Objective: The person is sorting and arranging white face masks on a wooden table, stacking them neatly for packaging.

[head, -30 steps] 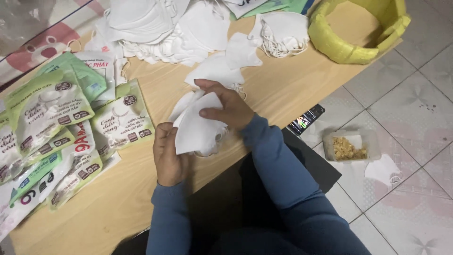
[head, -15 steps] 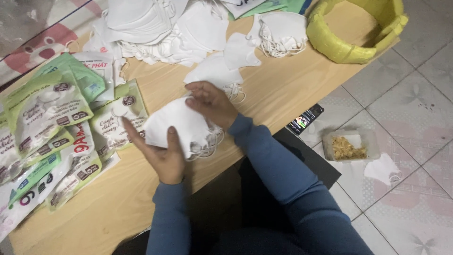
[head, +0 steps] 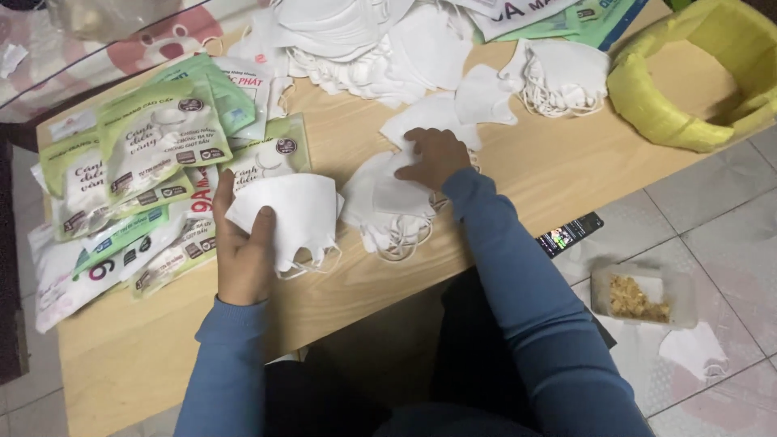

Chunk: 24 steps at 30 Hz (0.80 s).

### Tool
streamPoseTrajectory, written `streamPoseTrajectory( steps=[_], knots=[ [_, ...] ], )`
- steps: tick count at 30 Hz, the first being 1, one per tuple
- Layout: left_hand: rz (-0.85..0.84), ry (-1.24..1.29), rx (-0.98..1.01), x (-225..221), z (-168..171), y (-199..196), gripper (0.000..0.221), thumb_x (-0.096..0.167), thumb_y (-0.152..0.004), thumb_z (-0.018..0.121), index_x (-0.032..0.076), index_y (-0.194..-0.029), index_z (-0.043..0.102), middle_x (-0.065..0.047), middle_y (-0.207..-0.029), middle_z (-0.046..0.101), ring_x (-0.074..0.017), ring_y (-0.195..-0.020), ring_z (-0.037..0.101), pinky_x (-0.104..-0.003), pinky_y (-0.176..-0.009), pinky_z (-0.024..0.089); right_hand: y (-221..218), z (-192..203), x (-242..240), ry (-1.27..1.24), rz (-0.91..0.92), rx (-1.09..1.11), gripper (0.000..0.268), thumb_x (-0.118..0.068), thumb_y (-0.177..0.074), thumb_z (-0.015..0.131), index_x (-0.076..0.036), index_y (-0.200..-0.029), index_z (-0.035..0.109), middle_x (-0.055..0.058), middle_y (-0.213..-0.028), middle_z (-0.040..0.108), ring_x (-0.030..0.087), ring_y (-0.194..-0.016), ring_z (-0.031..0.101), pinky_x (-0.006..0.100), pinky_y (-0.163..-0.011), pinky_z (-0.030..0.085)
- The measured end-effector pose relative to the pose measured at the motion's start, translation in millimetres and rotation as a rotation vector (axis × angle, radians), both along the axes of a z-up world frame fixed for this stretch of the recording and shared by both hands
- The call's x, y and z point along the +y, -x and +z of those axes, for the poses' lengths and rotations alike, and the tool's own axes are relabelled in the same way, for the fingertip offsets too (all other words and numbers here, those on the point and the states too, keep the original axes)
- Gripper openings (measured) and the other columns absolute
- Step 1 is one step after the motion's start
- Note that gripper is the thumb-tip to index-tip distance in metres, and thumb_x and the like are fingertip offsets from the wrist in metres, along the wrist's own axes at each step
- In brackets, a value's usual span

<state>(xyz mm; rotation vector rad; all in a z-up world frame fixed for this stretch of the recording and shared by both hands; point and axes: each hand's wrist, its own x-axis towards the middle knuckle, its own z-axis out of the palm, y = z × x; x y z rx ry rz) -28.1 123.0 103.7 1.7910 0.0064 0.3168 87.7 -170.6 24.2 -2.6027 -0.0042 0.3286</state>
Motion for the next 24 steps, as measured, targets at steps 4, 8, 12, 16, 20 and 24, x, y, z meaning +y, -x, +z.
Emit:
streamPoseTrajectory(
  steps=[4, 8, 12, 16, 20, 24],
  knots=[
    [0.019, 0.134, 0.073, -1.3, -17.3, -3.2, 0.059, -0.007, -0.099, 0.053, -0.003, -0.154, 0.031, -0.036, -0.151, 0.038, -0.0455, -0.140, 0.042, -0.056, -0.115, 0.036, -4.6, -19.3, 0.1, -0.043, -0.017, -0.007, 0.060, -0.040, -0.087, 0.081, -0.020, -0.140, 0.061, 0.006, -0.120, 0.072, 0.027, -0.117, 0.066, 0.045, -0.102, 0.054],
    [0.046, 0.212, 0.154, 4.5, -42.5, -11.7, 0.039, 0.004, -0.100, 0.062, 0.002, -0.138, 0.054, -0.017, -0.122, 0.062, -0.0255, -0.109, 0.065, -0.041, -0.093, 0.055, -18.3, -43.9, -5.9, -0.126, -0.006, -0.144, 0.039, -0.030, -0.084, 0.083, -0.017, -0.119, 0.072, 0.006, -0.102, 0.073, 0.028, -0.103, 0.071, 0.044, -0.093, 0.057],
    [0.117, 0.235, 0.204, -3.8, -47.9, -11.2, 0.025, 0.010, -0.100, 0.067, 0.006, -0.124, 0.067, -0.009, -0.102, 0.073, -0.0159, -0.090, 0.073, -0.032, -0.080, 0.063, -14.3, -40.1, -20.5, -0.354, 0.001, -0.455, 0.028, -0.018, -0.082, 0.086, -0.012, -0.104, 0.069, 0.010, -0.099, 0.065, 0.034, -0.101, 0.067, 0.047, -0.091, 0.055],
    [0.144, 0.290, 0.174, -10.1, -46.1, -15.9, 0.025, 0.010, -0.100, 0.065, 0.003, -0.125, 0.065, -0.010, -0.102, 0.073, -0.0178, -0.088, 0.075, -0.032, -0.079, 0.064, -0.1, -20.8, -23.4, -0.677, -0.081, -0.474, 0.024, -0.012, -0.085, 0.084, -0.012, -0.103, 0.068, 0.006, -0.092, 0.065, 0.024, -0.092, 0.067, 0.042, -0.087, 0.056],
    [0.151, 0.413, 0.220, -31.6, -22.2, -11.2, 0.027, 0.009, -0.098, 0.062, 0.004, -0.124, 0.065, -0.010, -0.108, 0.074, -0.0213, -0.094, 0.076, -0.036, -0.083, 0.066, 27.2, 15.4, 1.2, -1.225, -0.073, -0.499, 0.026, -0.012, -0.084, 0.086, -0.014, -0.097, 0.064, -0.001, -0.087, 0.065, 0.013, -0.083, 0.066, 0.030, -0.079, 0.056],
    [0.104, 0.463, 0.205, -46.2, -17.0, -6.8, 0.026, 0.013, -0.102, 0.061, 0.003, -0.126, 0.060, -0.012, -0.103, 0.073, -0.0223, -0.094, 0.078, -0.037, -0.087, 0.066, 40.0, 13.7, 54.4, -1.604, -0.206, -0.238, 0.030, -0.015, -0.079, 0.089, -0.010, -0.100, 0.068, 0.004, -0.084, 0.070, 0.015, -0.075, 0.072, 0.028, -0.064, 0.059]
  ],
)
